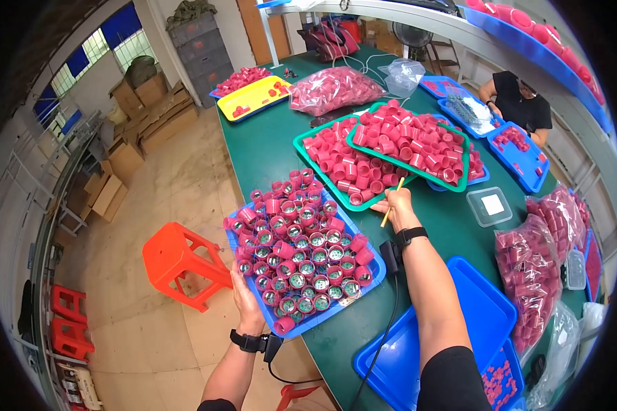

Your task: Assembling small plastic components and caps at a manufacturing workbench.

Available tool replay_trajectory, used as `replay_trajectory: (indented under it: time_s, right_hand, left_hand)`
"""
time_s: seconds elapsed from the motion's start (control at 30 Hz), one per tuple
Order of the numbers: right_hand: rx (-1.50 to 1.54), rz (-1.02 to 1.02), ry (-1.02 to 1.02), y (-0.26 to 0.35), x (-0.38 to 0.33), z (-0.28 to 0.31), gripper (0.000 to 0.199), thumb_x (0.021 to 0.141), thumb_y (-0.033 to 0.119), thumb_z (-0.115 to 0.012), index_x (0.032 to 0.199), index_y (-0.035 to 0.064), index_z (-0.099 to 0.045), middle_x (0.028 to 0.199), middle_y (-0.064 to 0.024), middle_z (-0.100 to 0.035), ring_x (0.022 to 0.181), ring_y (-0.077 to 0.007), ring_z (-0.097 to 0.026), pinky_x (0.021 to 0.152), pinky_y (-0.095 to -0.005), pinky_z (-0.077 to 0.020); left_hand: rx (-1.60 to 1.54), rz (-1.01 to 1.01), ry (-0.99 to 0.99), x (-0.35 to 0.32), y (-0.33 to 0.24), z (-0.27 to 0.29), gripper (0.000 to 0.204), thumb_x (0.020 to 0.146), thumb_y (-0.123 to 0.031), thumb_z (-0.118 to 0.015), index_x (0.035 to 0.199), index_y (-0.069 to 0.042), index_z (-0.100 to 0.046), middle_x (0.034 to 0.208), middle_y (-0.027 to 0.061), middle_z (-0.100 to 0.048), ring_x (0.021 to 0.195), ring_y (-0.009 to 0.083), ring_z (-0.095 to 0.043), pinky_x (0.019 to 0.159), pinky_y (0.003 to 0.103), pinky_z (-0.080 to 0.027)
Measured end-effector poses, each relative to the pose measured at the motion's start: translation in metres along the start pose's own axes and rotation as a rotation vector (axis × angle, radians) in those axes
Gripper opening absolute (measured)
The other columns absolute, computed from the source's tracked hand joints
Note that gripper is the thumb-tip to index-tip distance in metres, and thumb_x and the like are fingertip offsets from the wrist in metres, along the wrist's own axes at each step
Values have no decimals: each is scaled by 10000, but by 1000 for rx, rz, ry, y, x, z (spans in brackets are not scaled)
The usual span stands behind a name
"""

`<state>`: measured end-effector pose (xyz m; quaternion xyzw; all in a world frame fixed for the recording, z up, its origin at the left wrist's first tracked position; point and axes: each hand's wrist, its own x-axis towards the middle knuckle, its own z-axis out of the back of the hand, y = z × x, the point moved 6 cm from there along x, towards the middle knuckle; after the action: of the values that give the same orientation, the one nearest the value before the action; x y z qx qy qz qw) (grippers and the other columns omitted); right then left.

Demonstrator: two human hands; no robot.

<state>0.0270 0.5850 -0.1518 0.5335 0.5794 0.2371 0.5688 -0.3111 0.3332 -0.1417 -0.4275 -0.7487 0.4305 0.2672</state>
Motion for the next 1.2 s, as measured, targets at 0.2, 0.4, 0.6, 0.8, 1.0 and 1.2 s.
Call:
replay_trajectory:
  time_s: [0.2,0.4,0.6,0.8,1.0,1.2]
  right_hand:
    - [16,-17,12,-7,12,9,180,909,-13,-402,1053,-121,-418,909,-256,-574,712,-379,-655,595,-480,-608]
    - [7,-2,177,6,-30,2,235,927,56,-428,1099,-104,-449,951,-260,-607,774,-349,-666,651,-386,-612]
    - [-348,-74,120,8,-95,23,259,947,137,-466,1110,-63,-481,960,-190,-603,746,-269,-667,610,-319,-598]
    - [-651,-21,189,14,-147,47,334,935,270,-517,1140,7,-522,1026,-138,-604,834,-213,-632,696,-361,-530]
    - [-341,-2,184,-23,-175,41,256,915,213,-521,1112,50,-537,867,-24,-532,750,-143,-535,604,-324,-485]
    - [-246,-10,71,-37,-166,41,236,913,196,-531,1096,48,-541,837,-27,-522,722,-125,-498,601,-326,-469]
  left_hand:
    - [-4,29,46,13,6,-5,557,1025,-392,-197,1435,-16,-232,1425,129,-351,1261,225,-412,1062,352,-347]
    - [-10,83,49,27,1,-1,559,1018,-418,-231,1391,-10,-315,1374,123,-416,1218,224,-455,1023,356,-388]
    - [-55,123,77,14,6,-8,591,1010,-447,-257,1416,-18,-255,1389,141,-389,1224,246,-452,1016,378,-398]
    - [152,75,-80,-45,9,-4,711,988,-501,-298,1480,-59,-39,1487,194,-226,1338,289,-320,1104,395,-280]
    - [171,44,-54,-58,11,-21,666,1000,-474,-270,1469,-21,-139,1515,135,-179,1375,254,-241,1127,380,-221]
    - [44,2,-54,-49,21,-17,620,1000,-467,-287,1455,-51,-219,1486,110,-250,1340,247,-298,1116,380,-255]
